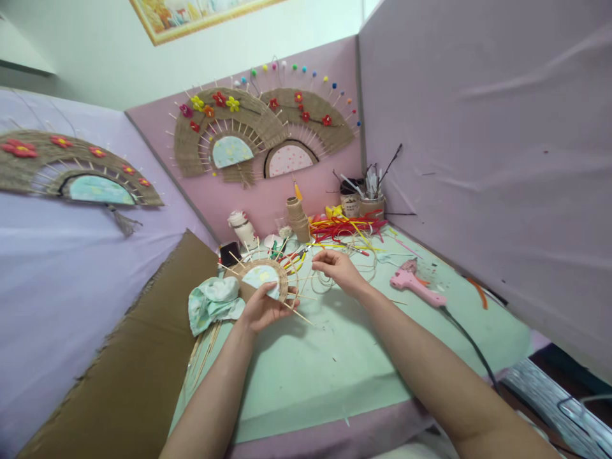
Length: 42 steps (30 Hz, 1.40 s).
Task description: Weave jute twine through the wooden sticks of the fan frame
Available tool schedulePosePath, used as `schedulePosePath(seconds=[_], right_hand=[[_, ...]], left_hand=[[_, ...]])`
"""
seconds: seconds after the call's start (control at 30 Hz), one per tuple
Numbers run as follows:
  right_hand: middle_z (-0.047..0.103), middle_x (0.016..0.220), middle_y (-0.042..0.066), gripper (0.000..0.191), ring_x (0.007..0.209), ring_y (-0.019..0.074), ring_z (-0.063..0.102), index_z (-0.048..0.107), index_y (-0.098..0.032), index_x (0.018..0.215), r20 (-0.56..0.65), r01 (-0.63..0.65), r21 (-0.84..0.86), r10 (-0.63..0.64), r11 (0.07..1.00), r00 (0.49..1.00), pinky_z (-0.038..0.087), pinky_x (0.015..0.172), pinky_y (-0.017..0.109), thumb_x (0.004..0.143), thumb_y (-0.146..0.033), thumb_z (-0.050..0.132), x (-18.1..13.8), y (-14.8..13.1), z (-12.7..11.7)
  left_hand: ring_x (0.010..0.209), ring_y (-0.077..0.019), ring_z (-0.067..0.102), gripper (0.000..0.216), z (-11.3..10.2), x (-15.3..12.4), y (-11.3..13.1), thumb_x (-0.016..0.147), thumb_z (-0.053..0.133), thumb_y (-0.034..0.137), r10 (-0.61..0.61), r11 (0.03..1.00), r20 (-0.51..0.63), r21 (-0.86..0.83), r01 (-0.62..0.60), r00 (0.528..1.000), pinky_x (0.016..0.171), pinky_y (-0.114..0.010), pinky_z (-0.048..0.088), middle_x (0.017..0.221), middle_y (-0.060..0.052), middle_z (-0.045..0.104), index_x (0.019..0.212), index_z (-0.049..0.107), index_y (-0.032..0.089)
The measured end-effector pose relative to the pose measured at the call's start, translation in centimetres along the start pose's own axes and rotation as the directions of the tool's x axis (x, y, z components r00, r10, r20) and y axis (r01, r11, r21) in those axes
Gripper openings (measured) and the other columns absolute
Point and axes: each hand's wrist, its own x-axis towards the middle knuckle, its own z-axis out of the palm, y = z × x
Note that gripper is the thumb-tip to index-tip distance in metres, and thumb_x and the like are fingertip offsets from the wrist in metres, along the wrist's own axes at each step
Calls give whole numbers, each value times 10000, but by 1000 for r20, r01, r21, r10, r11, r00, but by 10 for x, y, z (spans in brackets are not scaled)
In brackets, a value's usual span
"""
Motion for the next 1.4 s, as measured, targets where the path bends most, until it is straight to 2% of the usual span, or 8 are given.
schedulePosePath(seconds=[0.23,0.37,0.47,0.57,0.67,0.93,1.2,1.4], right_hand=[[645,766,27,248,694,140,554,664,-168,802,59,29,-169,-20,985,998,417,648,267,689,-388,676,0,3,-3],[647,757,38,258,665,142,542,694,-169,803,102,80,-280,-54,957,993,405,606,261,702,-404,660,0,4,-2],[615,704,24,219,611,125,502,698,-176,748,122,168,-373,-132,913,984,379,564,250,716,-387,651,-1,4,1],[602,696,23,192,615,127,497,681,-181,707,113,230,-432,-201,872,973,376,573,255,743,-364,633,-3,4,6],[603,700,30,196,640,140,511,661,-183,699,95,258,-438,-241,861,966,387,589,263,761,-364,618,-6,3,11],[579,671,15,217,606,130,486,630,-181,696,57,234,-405,-231,884,971,374,583,257,782,-375,584,-10,3,16],[565,628,-4,182,579,123,469,615,-177,712,93,151,-382,-125,912,988,367,566,248,762,-352,594,-7,5,14],[586,694,19,161,641,142,509,617,-191,748,155,274,-469,-227,840,961,393,609,263,811,-324,551,-3,7,8]], left_hand=[[819,-274,649,343,0,-4,1,824,459,318,38,999,58,-7,-38,998,737,-370,480,982,-127,668,1003,626,78],[964,-300,612,341,4,-5,0,837,427,290,41,999,101,-36,-38,994,824,-407,455,982,-142,665,1000,625,64],[1066,-291,569,356,6,-3,-1,822,416,229,65,995,92,-75,-58,994,911,-427,408,1022,-138,662,1092,595,81],[1077,-281,568,414,6,0,-3,800,412,191,89,991,72,-106,-81,993,932,-422,398,1043,-141,659,1173,551,73],[1070,-286,573,445,6,3,-7,786,415,186,85,988,73,-131,-75,994,932,-426,400,1062,-157,653,1194,536,57],[1108,-300,546,413,7,3,-10,778,408,185,66,981,126,-189,-41,990,957,-476,366,1110,-171,629,1137,569,61],[1081,-288,567,392,2,2,-8,790,409,196,27,981,134,-195,0,991,951,-469,372,1084,-155,646,1123,581,79],[1042,-281,591,360,-5,2,-1,796,420,216,-4,984,156,-176,31,988,899,-410,420,1109,-156,636,1067,612,77]])
